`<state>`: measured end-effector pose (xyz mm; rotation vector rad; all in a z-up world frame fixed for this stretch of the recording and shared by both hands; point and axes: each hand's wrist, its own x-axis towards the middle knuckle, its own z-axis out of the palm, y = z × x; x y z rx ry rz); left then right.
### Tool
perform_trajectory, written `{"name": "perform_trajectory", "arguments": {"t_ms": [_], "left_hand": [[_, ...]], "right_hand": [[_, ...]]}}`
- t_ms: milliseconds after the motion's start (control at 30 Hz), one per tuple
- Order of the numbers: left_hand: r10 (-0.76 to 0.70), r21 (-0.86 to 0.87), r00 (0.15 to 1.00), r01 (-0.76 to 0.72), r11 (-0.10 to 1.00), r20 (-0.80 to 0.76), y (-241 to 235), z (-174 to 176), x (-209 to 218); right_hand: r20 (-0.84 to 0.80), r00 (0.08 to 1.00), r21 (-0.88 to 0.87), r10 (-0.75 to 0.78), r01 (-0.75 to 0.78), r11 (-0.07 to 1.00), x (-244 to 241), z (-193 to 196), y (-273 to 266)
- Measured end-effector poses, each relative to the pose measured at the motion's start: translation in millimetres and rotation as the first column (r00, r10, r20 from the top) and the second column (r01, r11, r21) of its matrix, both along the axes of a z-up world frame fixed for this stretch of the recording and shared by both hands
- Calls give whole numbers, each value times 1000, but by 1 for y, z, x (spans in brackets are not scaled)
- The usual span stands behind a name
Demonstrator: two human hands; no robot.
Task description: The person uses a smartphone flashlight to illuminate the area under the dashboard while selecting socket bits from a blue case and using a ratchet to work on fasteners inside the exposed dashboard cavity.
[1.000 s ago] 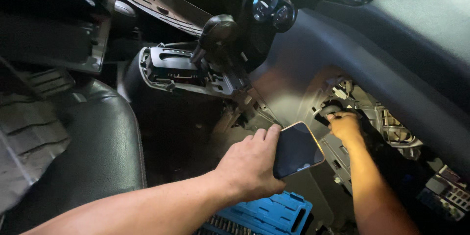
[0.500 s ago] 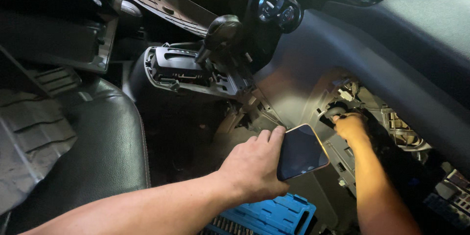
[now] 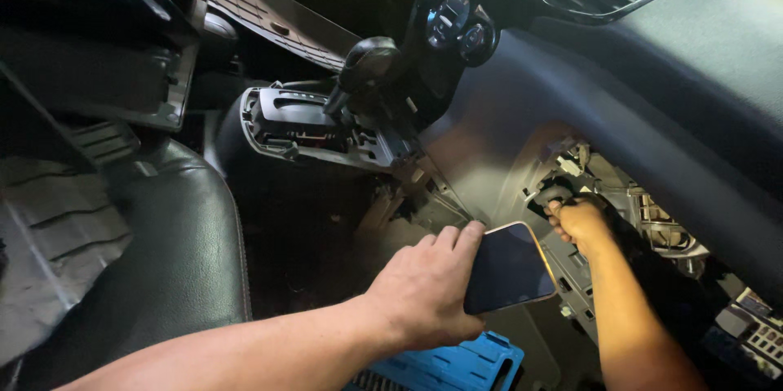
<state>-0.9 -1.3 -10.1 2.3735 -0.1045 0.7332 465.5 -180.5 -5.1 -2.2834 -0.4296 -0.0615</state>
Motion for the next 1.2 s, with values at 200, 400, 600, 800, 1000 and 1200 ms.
{"name": "perform_trajectory", "arguments": {"t_ms": [200,400,600,800,1000,1200], "left_hand": [[4,8,996,-3,1000,-94,-1,3,1],[5,27,997,-2,1000,-79,-3,4,0],[11,25,997,-9,1000,-75,-3,5,-1],[7,8,998,-6,1000,-62,-3,4,0],[17,18,996,-16,1000,-88,-4,6,0],[13,22,989,-10,1000,-144,-4,9,-1]], "right_hand": [[464,886,-124,-11,78,989,2,-20,1],[560,827,-242,52,103,965,-5,-16,1],[428,896,-145,-116,195,970,-30,-16,7],[188,980,237,-72,26,971,-35,-27,12],[146,988,382,-55,-5,924,-40,-29,7],[90,995,458,-54,7,889,-45,-37,1]]}}
